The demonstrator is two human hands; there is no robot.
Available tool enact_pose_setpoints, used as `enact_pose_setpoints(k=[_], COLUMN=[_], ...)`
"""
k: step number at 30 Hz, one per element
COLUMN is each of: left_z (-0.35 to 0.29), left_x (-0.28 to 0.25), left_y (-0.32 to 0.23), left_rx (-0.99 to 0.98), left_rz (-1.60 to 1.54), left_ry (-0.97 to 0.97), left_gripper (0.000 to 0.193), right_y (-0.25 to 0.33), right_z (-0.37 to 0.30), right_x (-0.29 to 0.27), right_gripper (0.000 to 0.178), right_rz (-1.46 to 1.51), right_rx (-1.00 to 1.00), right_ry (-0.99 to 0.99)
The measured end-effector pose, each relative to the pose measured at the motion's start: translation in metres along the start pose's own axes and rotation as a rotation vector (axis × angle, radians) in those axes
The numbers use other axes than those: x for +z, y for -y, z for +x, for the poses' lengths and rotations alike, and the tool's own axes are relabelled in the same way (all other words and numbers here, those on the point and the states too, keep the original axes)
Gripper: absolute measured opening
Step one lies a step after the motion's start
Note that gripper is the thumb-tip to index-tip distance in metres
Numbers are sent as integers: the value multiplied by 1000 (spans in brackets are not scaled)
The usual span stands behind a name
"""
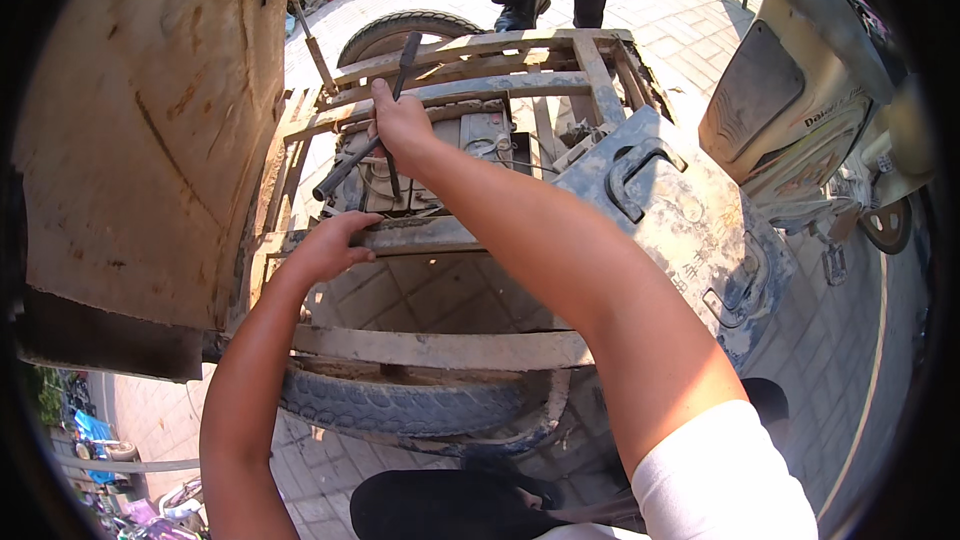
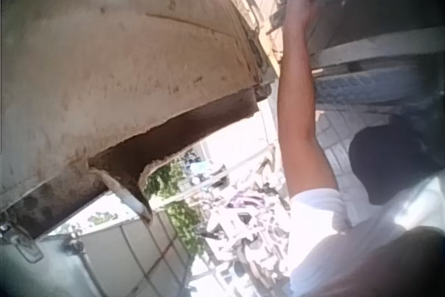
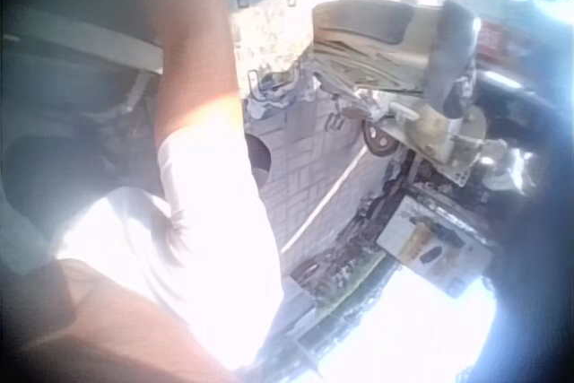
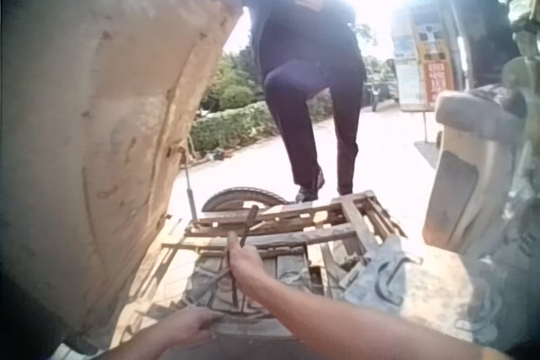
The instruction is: The person retrieves a screwdriver from a cluttered workshop and returns to a scooter with an open battery compartment. They use the screwdriver to loosen and remove screws from the battery cover, then lift the cover to access the battery terminals. The person adjusts the battery connections and replaces the cover.
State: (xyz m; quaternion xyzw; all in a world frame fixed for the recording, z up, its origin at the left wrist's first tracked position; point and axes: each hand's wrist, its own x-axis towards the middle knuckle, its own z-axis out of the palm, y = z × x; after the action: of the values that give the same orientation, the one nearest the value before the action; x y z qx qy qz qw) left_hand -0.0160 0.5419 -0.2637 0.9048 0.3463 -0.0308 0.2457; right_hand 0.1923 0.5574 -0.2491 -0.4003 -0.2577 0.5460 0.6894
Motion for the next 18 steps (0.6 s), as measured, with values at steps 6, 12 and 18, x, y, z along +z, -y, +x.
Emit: enact_pose_setpoints(k=[6,12,18], left_z=[2,2,3], left_x=[-5,-7,-9], left_y=[-5,-6,-5], left_rx=[-30,-18,-21], left_rz=[41,53,56], left_ry=[29,16,37], left_gripper=[59,59,59], right_y=[46,34,17], right_z=[46,89,106], right_x=[-13,-38,-40], right_gripper=[47,53,51], right_rz=[-101,-154,-131], right_rx=[-308,-313,-196], right_ry=[-270,-411,-330])
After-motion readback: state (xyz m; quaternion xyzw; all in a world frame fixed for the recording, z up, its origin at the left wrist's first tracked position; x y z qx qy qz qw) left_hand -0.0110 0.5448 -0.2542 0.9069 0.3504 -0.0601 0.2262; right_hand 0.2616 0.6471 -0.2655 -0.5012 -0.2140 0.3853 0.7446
